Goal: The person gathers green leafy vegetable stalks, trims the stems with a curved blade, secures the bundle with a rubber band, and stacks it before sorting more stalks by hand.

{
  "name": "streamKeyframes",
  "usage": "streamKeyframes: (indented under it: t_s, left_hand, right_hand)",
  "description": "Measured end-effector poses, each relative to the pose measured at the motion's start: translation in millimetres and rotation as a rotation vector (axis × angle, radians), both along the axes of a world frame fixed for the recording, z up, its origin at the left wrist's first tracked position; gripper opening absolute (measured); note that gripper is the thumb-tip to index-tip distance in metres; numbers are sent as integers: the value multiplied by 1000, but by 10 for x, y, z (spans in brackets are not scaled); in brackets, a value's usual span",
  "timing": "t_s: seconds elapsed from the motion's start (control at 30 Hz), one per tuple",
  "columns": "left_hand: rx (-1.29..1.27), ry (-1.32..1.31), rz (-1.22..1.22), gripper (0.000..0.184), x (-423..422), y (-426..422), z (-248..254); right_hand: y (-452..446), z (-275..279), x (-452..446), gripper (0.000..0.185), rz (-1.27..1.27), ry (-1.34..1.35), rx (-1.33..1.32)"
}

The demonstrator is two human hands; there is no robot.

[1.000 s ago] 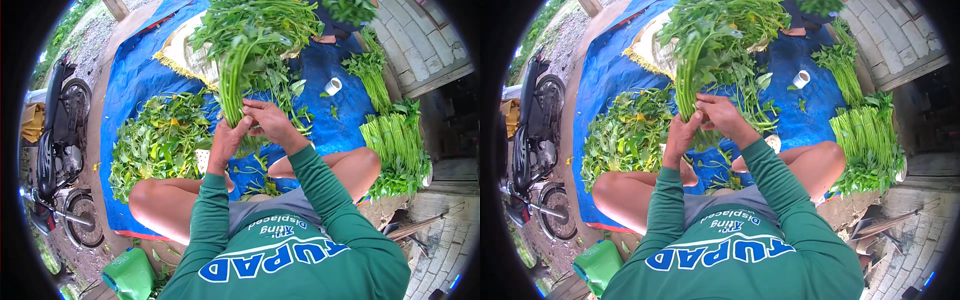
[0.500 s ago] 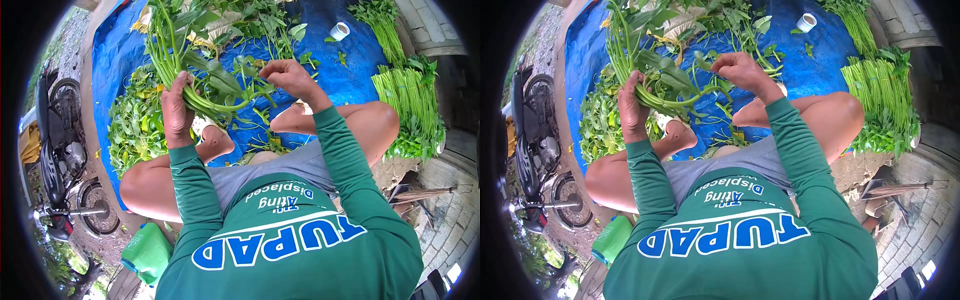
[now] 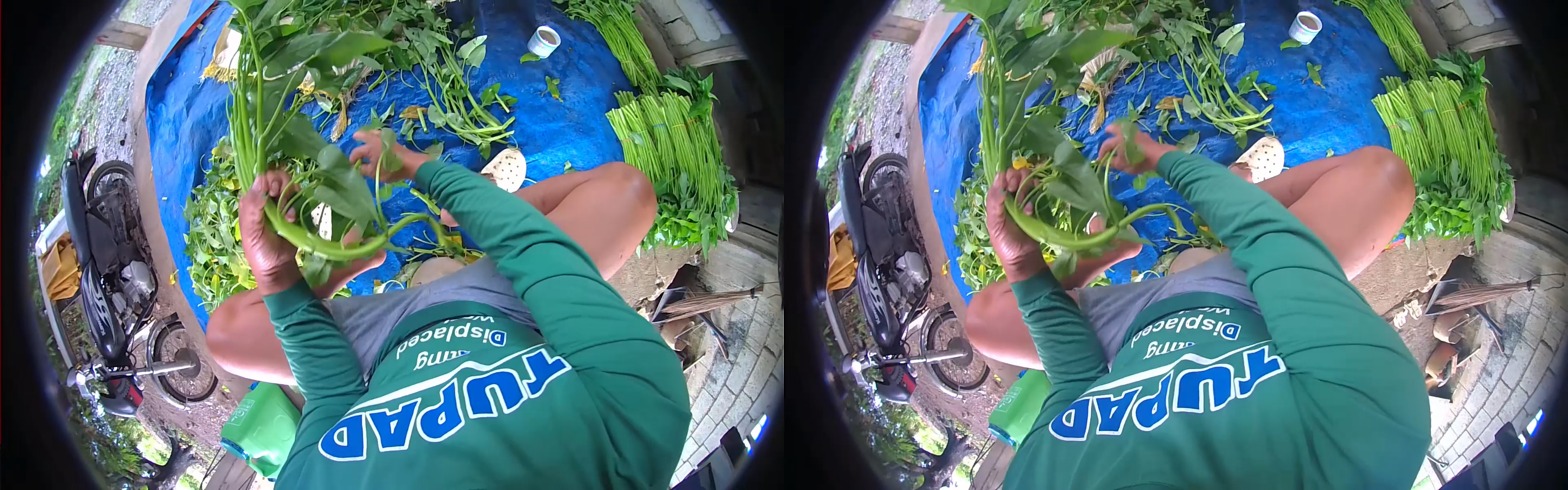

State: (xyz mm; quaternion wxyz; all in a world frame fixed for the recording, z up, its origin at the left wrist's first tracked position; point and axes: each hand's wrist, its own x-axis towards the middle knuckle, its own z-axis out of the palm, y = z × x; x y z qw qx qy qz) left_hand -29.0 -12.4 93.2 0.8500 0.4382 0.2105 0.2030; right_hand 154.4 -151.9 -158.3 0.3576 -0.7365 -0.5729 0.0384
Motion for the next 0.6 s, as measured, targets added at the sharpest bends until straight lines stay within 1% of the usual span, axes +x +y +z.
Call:
streamKeyframes:
  t_s: [0.03,0.07,0.13,0.17,0.2,0.23,0.27,0.3,0.33,0.37,0.4,0.43,0.47,0.53,0.6]
  left_hand:
    - [-3,-1,-17,31,-46,27,58]
    - [-63,-45,28,29,-72,49,110]
    - [-167,-176,29,23,-128,79,314]
    - [-266,-265,-28,24,-176,176,332]
    - [-365,-354,-88,24,-224,300,350]
    - [-393,-413,-106,27,-239,352,391]
    - [-325,-424,-115,28,-234,375,435]
    - [-298,-395,-81,28,-249,432,438]
    - [-271,-368,-45,27,-265,480,432]
    - [-109,-254,65,28,-249,462,412]
    - [49,-140,173,31,-210,432,380]
    - [100,-93,145,33,-166,424,345]
    - [209,43,195,30,-92,345,382]
    - [236,221,272,27,74,205,348]
    - [242,294,174,26,161,134,256]
  right_hand:
    - [49,-44,-20,35,62,-9,30]
    - [8,2,16,34,41,179,-76]
    - [-172,151,162,35,-10,547,-289]
    - [-229,323,226,34,-204,491,-407]
    - [-341,566,357,37,-334,610,-502]
    - [-458,264,561,41,-397,556,-455]
    - [-608,182,740,40,-485,637,-351]
    - [-753,451,748,33,-675,601,-234]
    - [-868,529,891,27,-715,638,-203]
    - [-998,708,967,30,-717,637,-142]
    - [-1057,850,1078,29,-729,770,-123]
    - [-1154,1055,1132,26,-705,1042,10]
    - [-1248,1281,1123,22,-667,1311,150]
    - [-1360,1582,1004,21,-601,1333,231]
    - [-1367,1845,830,20,-568,1360,296]
